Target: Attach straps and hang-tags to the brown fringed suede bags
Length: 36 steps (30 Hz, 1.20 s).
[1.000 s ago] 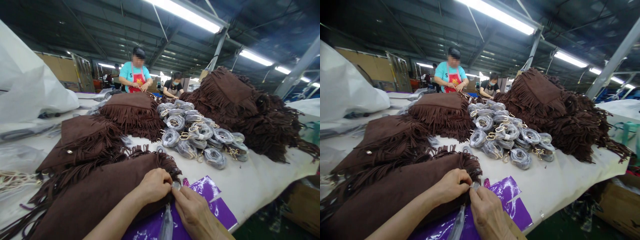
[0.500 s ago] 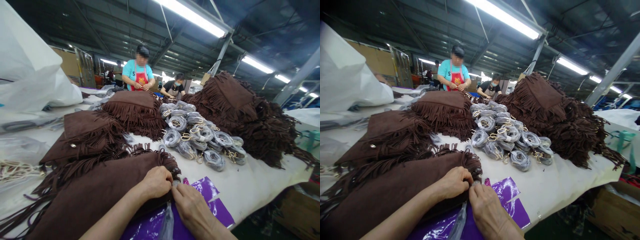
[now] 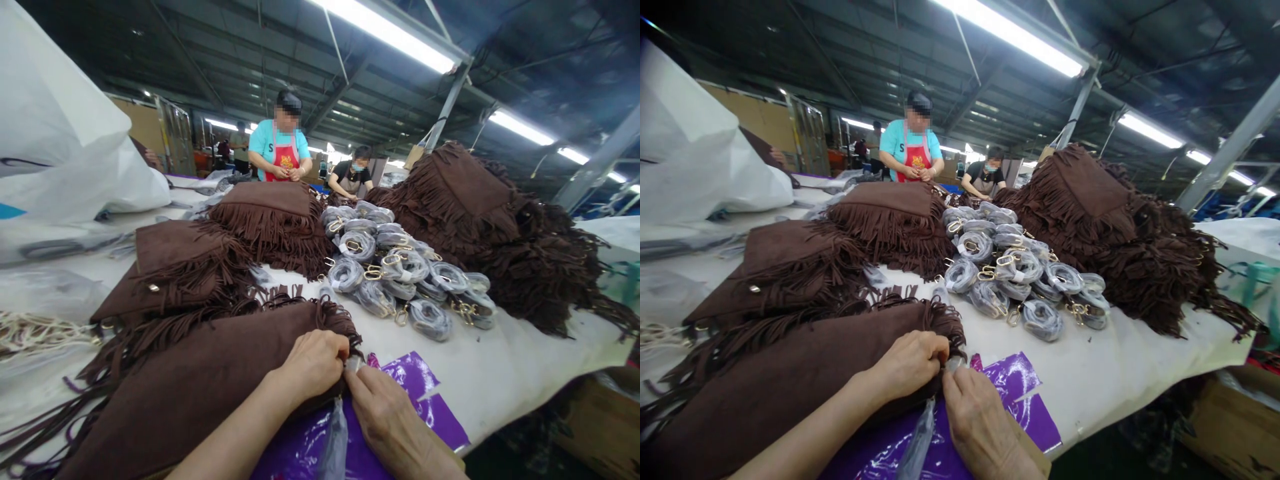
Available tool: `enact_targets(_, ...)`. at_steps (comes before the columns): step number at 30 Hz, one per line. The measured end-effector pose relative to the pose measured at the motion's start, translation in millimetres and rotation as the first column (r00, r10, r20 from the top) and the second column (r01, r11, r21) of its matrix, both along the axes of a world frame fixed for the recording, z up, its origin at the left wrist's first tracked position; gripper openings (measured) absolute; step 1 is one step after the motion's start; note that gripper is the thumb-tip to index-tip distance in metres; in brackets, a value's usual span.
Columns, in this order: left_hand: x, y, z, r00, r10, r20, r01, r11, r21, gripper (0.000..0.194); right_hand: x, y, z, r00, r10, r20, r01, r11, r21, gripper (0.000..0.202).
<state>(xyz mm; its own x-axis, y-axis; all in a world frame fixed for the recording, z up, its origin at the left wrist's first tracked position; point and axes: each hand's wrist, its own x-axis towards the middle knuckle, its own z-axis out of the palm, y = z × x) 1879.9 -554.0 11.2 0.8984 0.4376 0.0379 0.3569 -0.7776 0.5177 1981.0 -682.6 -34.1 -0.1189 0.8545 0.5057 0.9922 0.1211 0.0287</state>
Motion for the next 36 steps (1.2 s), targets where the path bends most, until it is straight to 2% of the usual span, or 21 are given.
enact_targets(4,2.7,4.0,0.1,0.998,0.001,-0.070,0.000,1.000,0.009,0.030,0.4,-0.4,-6.1,1.000,-0.027,-0.009,0.028,0.999,0.019,0.023)
enact_targets(9,9.3,16.9,-1.8,0.991,-0.062,-0.122,0.052,0.995,-0.086,0.030,-4.4,-2.2,5.4,0.999,-0.040,-0.004,0.040,0.998,-0.046,0.022)
enact_targets(14,15.2,21.9,7.2,0.977,-0.083,-0.195,0.058,0.990,-0.130,0.025,-6.3,-4.2,12.9,0.999,-0.050,-0.005,0.049,0.991,-0.121,0.023)
enact_targets(20,28.0,27.2,21.9,0.939,-0.194,-0.284,0.133,0.966,-0.220,0.018,-3.3,-5.9,5.2,0.999,-0.036,0.028,0.039,0.994,-0.101,0.024)
enact_targets(24,35.0,29.0,25.1,0.917,-0.248,-0.312,0.177,0.954,-0.241,0.016,0.7,-8.1,-2.1,0.999,-0.029,0.020,0.031,0.993,-0.115,0.027)
enact_targets(28,34.8,29.3,23.2,0.910,-0.269,-0.315,0.201,0.951,-0.233,0.015,3.6,-11.6,-14.1,0.999,-0.049,0.014,0.050,0.998,-0.032,0.041)
enact_targets(31,33.0,28.7,22.1,0.907,-0.273,-0.320,0.214,0.954,-0.208,0.014,4.6,-13.2,-21.2,0.998,-0.054,-0.015,0.054,0.998,-0.020,0.047)
enact_targets(36,32.0,25.6,22.5,0.900,-0.264,-0.348,0.232,0.964,-0.131,0.017,7.3,-13.6,-19.3,0.986,-0.017,-0.166,0.011,0.999,-0.036,0.052)
